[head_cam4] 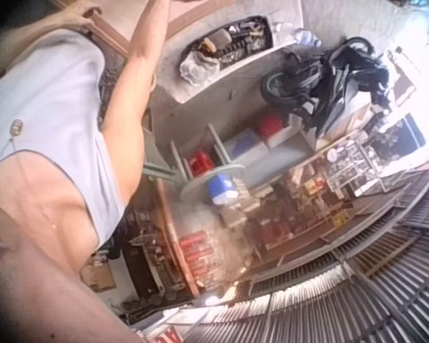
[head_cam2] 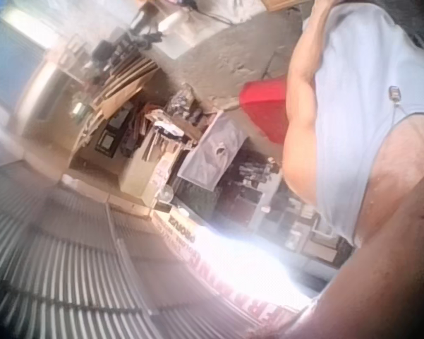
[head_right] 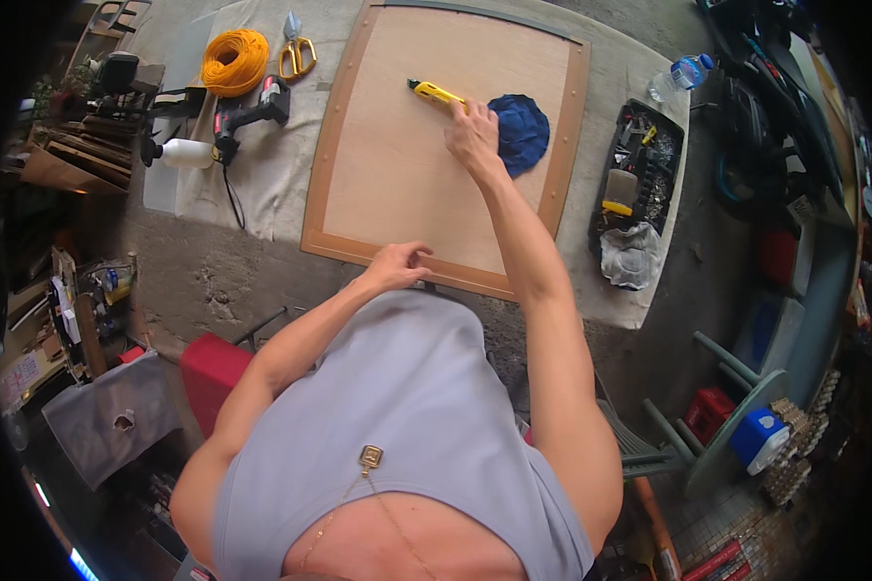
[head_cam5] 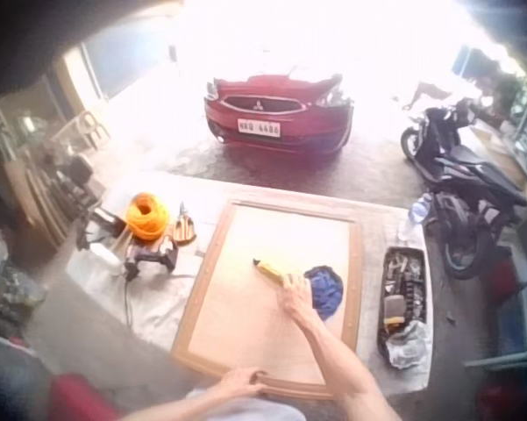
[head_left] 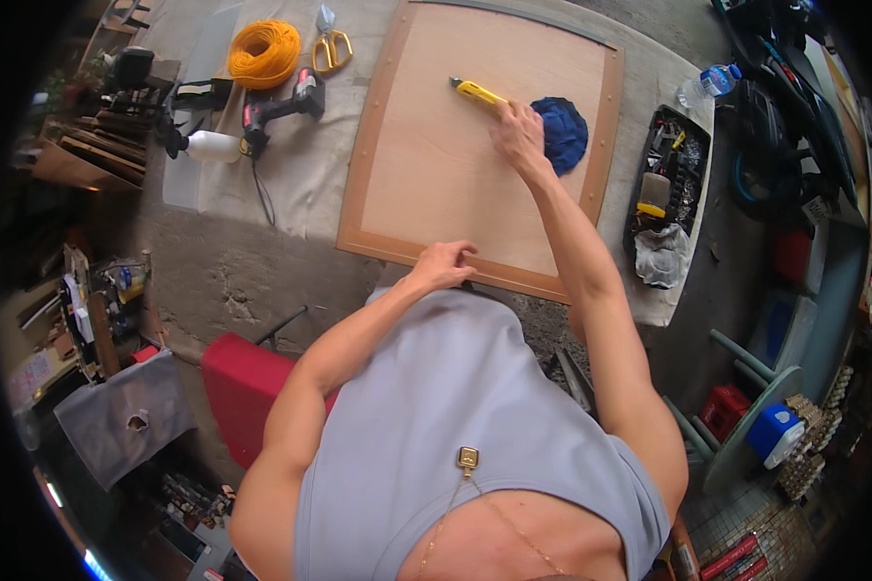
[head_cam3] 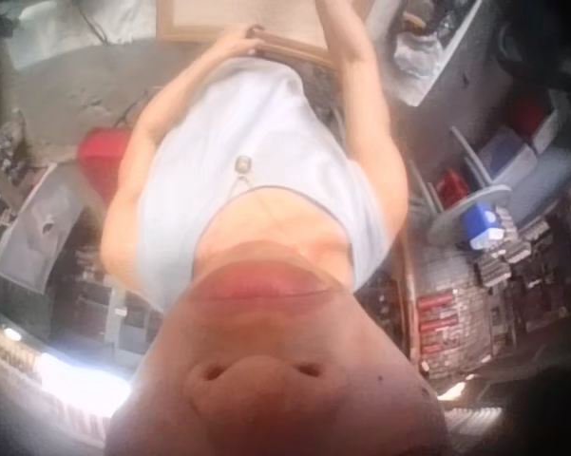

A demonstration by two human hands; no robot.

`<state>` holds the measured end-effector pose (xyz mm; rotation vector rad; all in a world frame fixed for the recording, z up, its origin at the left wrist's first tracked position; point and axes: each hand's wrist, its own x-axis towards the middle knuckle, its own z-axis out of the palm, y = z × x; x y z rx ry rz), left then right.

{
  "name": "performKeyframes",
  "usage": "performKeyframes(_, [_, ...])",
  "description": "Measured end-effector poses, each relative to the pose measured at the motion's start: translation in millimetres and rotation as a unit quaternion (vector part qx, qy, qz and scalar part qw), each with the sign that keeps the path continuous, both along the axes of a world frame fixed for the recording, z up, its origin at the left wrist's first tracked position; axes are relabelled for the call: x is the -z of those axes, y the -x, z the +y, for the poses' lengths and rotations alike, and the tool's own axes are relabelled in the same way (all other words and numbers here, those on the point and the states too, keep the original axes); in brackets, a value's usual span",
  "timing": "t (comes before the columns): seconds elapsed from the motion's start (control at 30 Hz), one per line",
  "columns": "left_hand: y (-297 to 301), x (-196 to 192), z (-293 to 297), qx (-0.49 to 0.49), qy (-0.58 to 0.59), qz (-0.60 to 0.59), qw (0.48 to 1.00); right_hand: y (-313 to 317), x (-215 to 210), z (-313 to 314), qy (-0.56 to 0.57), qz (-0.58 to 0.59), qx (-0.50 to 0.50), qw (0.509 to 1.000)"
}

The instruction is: The person applies tape to the edges of a wooden frame, cuts it with a utility knife, wipes the surface with a cloth, measures the frame with a tape measure, and uses a power drill to drive screws into the frame. The person then handles a coil of orange rope, measuring and tying it.

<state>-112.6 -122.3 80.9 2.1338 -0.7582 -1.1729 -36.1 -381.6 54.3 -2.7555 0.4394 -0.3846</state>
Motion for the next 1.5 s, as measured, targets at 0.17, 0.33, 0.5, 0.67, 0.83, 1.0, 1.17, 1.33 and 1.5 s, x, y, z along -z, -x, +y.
performKeyframes(0.17, [-43, -18, 31, -0.109, 0.015, 0.010, 0.994, -65, 28, -4, 0.035, 0.133, 0.008, 0.990])
performKeyframes(0.33, [-45, -8, -11, 0.038, 0.076, 0.026, 0.996, 2, -30, -16, -0.321, -0.090, 0.158, 0.929])
performKeyframes(0.5, [-1, 1, -127, 0.353, 0.232, -0.121, 0.898, 213, -112, -8, -0.543, -0.308, 0.285, 0.728])
performKeyframes(0.67, [94, -1, -214, 0.627, 0.264, -0.190, 0.708, 368, -138, 74, -0.463, -0.388, 0.469, 0.644])
performKeyframes(0.83, [112, 44, -257, 0.675, 0.280, 0.036, 0.682, 406, -127, 167, -0.399, -0.257, 0.551, 0.686])
performKeyframes(1.0, [98, 56, -282, 0.632, 0.083, 0.194, 0.746, 395, -70, 194, -0.277, -0.094, 0.419, 0.860])
performKeyframes(1.17, [98, 41, -287, 0.609, 0.003, 0.227, 0.760, 391, -22, 160, -0.232, -0.052, 0.394, 0.888])
performKeyframes(1.33, [96, 41, -287, 0.594, 0.014, 0.261, 0.761, 382, -9, 142, -0.179, -0.029, 0.402, 0.897])
performKeyframes(1.5, [97, 43, -289, 0.598, 0.009, 0.236, 0.766, 376, -3, 141, -0.166, -0.019, 0.412, 0.896])
